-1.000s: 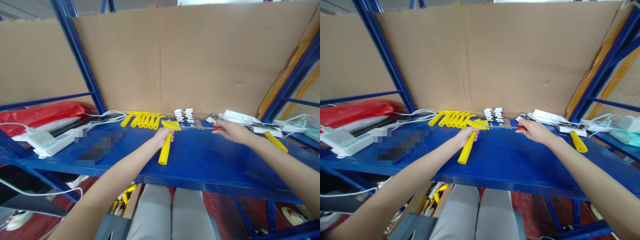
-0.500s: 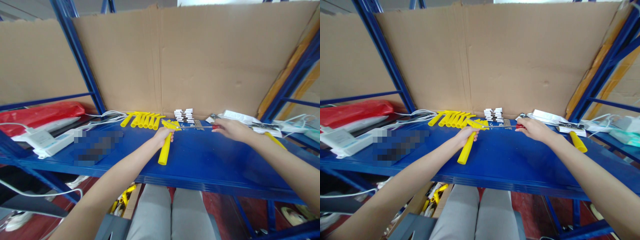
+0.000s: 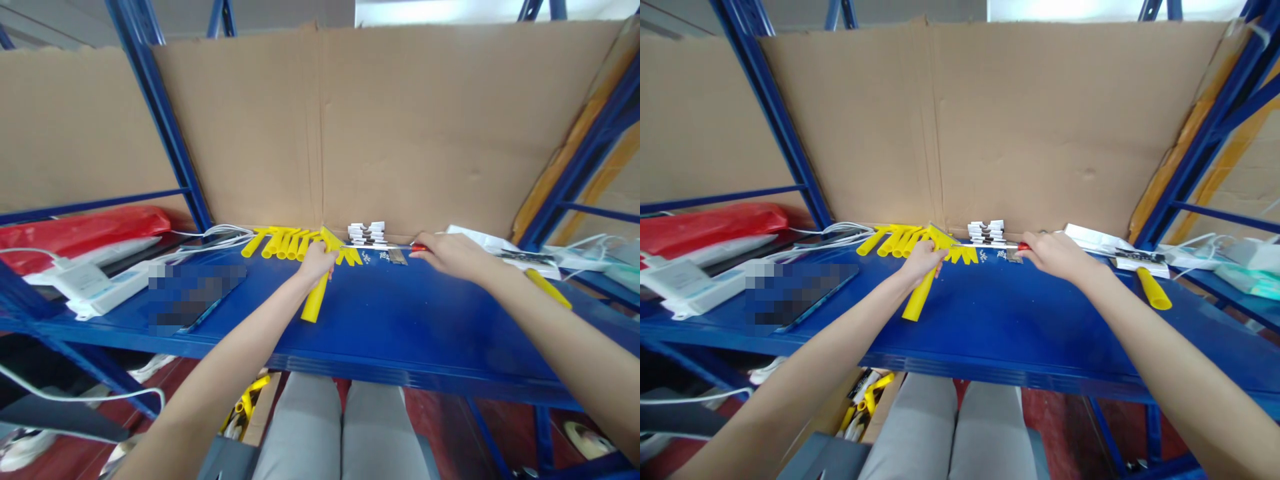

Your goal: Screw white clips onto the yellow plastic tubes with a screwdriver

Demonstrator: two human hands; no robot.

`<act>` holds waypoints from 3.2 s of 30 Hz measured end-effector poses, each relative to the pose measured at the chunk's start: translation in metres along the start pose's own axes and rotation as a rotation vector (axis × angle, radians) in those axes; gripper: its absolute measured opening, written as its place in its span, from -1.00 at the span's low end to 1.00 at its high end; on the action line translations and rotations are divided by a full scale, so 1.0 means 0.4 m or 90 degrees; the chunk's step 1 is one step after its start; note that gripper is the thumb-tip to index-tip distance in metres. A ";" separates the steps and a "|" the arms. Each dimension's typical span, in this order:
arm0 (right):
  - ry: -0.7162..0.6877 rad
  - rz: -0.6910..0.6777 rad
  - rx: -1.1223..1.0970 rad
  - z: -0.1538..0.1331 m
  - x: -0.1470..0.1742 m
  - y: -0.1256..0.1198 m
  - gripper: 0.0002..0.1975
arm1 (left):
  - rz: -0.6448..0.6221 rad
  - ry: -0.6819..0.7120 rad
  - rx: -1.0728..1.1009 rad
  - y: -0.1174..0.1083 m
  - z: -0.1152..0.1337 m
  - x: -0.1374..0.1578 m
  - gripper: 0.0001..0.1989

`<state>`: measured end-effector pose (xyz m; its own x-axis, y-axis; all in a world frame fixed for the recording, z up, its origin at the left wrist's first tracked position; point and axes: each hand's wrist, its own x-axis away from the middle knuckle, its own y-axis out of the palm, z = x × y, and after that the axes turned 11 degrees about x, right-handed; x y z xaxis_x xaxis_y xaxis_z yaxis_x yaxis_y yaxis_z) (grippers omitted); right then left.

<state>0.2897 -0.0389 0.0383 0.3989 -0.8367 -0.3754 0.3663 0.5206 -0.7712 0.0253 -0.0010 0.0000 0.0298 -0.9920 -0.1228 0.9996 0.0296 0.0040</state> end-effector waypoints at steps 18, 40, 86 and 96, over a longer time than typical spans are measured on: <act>-0.005 0.054 -0.063 -0.073 0.034 0.086 -0.71 | 0.000 -0.015 -0.171 -0.019 0.006 0.005 -0.66; -0.015 0.093 -0.103 -0.074 0.038 0.117 -0.72 | -0.004 -0.035 -0.244 -0.018 -0.004 0.004 -0.81; -0.019 0.067 -0.058 -0.102 0.042 0.097 -0.69 | 0.010 -0.060 -0.172 -0.020 -0.015 -0.007 -0.82; -0.017 0.080 -0.029 -0.099 0.040 0.090 -0.72 | 0.019 -0.068 -0.170 -0.021 -0.014 -0.009 -0.88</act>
<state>0.2758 -0.0404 -0.0158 0.4613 -0.7607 -0.4567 0.2737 0.6116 -0.7423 0.0169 0.0030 -0.0052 0.0737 -0.9971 -0.0213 0.9635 0.0767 -0.2566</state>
